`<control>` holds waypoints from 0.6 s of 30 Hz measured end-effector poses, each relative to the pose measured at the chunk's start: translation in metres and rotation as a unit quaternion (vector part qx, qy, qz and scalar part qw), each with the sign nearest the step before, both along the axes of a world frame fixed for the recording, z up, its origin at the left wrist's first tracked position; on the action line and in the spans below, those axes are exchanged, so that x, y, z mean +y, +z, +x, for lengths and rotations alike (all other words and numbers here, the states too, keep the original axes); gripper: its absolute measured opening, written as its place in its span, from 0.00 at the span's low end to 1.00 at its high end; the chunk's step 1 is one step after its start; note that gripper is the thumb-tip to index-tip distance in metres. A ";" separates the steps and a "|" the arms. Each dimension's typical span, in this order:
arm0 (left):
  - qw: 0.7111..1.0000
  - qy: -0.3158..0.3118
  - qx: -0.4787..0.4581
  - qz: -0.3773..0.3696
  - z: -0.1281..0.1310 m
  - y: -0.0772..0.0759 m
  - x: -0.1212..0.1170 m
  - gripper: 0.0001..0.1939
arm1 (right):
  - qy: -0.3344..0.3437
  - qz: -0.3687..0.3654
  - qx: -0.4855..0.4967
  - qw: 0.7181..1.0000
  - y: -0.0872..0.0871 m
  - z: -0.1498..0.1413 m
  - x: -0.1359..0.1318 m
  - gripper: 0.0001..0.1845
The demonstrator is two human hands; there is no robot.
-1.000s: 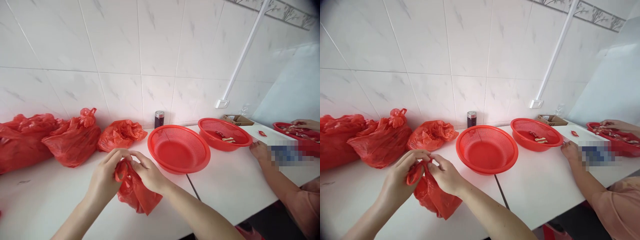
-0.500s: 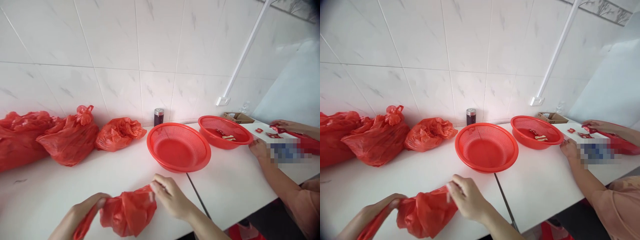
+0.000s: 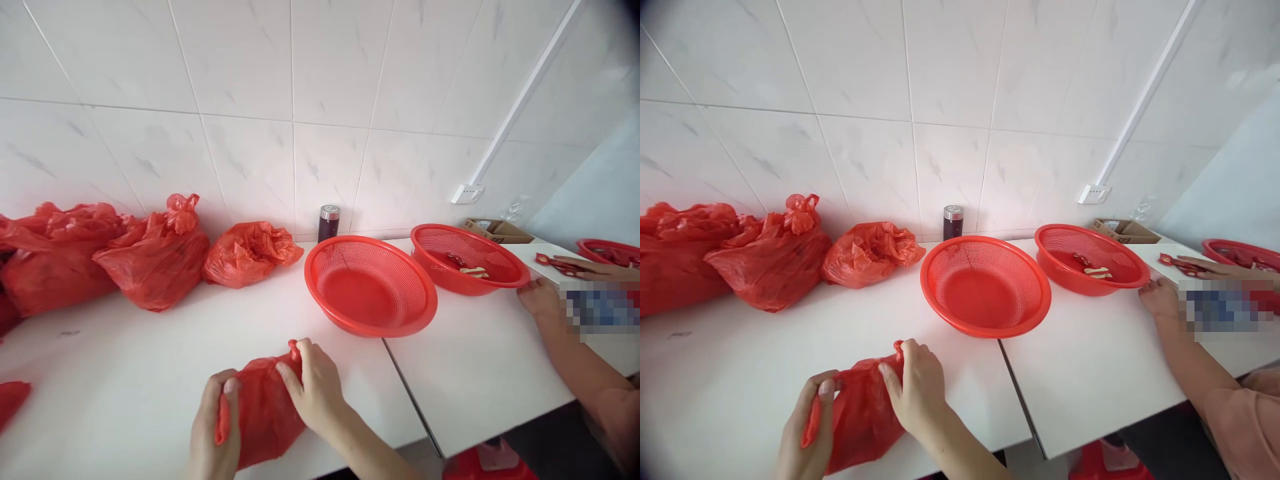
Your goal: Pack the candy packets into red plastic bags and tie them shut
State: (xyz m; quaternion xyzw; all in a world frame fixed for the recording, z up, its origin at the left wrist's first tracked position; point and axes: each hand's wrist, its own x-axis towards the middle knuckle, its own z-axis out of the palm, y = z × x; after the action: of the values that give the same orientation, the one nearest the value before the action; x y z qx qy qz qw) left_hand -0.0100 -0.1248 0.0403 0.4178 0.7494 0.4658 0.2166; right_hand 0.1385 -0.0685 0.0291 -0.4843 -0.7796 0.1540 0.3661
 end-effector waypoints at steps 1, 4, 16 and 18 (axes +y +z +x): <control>1.000 -0.001 0.002 -0.027 0.002 -0.003 0.002 0.18 | 0.006 0.005 -0.013 1.000 -0.007 -0.004 -0.001 0.07; 0.992 -0.035 0.025 -0.116 -0.002 -0.014 0.008 0.16 | 0.019 0.005 -0.027 0.999 -0.023 -0.002 0.000 0.03; 0.971 -0.097 0.180 -0.122 -0.022 -0.018 0.028 0.14 | -0.063 -0.038 -0.021 0.997 -0.035 0.038 0.013 0.08; 0.958 -0.123 0.202 -0.164 -0.020 -0.021 0.028 0.15 | -0.072 -0.049 -0.055 0.995 -0.042 0.039 0.015 0.07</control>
State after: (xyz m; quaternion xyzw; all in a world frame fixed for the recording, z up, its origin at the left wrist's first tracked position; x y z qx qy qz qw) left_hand -0.0298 -0.0964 0.0194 0.5506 0.7864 0.2127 0.1820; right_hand 0.1777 -0.0533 -0.0127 -0.5639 -0.7536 0.1383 0.3083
